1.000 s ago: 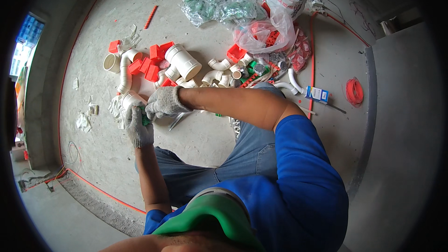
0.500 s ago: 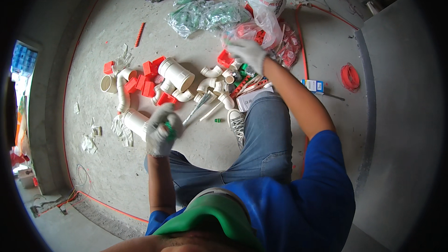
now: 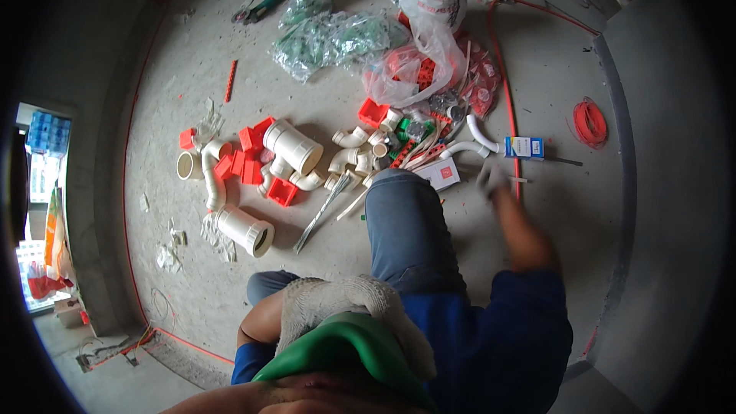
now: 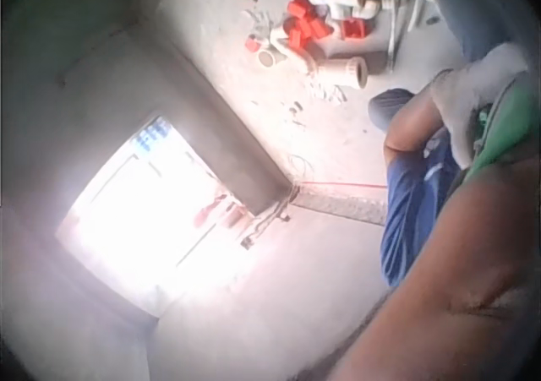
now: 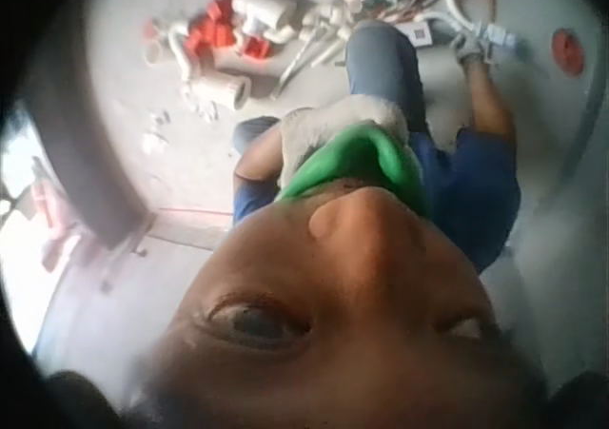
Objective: The person fits metal pins into plastic anchors by hand, plugs a cord into a power strip, and picks up an electric fan while walking through the room.
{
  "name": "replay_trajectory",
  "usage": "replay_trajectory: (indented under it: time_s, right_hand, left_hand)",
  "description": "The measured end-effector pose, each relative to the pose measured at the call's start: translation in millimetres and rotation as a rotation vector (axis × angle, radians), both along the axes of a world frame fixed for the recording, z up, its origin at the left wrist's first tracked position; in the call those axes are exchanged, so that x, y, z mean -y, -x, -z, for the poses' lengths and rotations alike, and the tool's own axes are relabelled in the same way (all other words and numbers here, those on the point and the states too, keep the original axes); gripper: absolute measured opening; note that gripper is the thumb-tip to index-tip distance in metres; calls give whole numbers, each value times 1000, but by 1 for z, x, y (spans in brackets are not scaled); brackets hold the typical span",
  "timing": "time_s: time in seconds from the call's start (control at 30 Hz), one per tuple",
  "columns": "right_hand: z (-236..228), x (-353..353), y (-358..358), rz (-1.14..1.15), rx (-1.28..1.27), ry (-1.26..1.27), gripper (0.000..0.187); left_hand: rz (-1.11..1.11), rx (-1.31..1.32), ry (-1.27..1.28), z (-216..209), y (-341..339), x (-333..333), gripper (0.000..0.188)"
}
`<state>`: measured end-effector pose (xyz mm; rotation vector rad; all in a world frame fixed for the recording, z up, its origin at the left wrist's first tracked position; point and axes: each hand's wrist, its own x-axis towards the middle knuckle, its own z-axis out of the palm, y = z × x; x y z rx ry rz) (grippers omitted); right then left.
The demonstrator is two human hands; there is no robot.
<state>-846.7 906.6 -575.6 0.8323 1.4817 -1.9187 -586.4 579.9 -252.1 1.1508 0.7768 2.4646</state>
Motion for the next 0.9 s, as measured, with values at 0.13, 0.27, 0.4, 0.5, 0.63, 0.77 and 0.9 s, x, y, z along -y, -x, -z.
replay_trajectory:
  time_s: [0.13,0.27,0.4,0.5,0.63,0.77,0.9]
  right_hand:
    - [-203,93,314,155,-448,-44,56]
    - [-257,150,311,-310,-625,-174,34]
    - [-209,201,176,-528,-563,-97,19]
    - [-193,228,75,-885,-471,-158,21]
    - [-238,255,-22,-1473,-955,-255,29]
    - [-283,282,-100,-1690,-1352,-314,27]
    - [-270,311,-163,-1999,-1564,-568,29]
  left_hand:
    - [-15,7,71,4,22,-5,107]
    - [-82,18,103,8,30,8,107]
    - [-161,13,127,12,17,22,107]
    - [-196,25,127,17,4,28,107]
    - [-229,39,121,22,-18,31,106]
    - [-247,22,99,22,-38,27,106]
    - [-311,-3,63,28,-71,27,106]
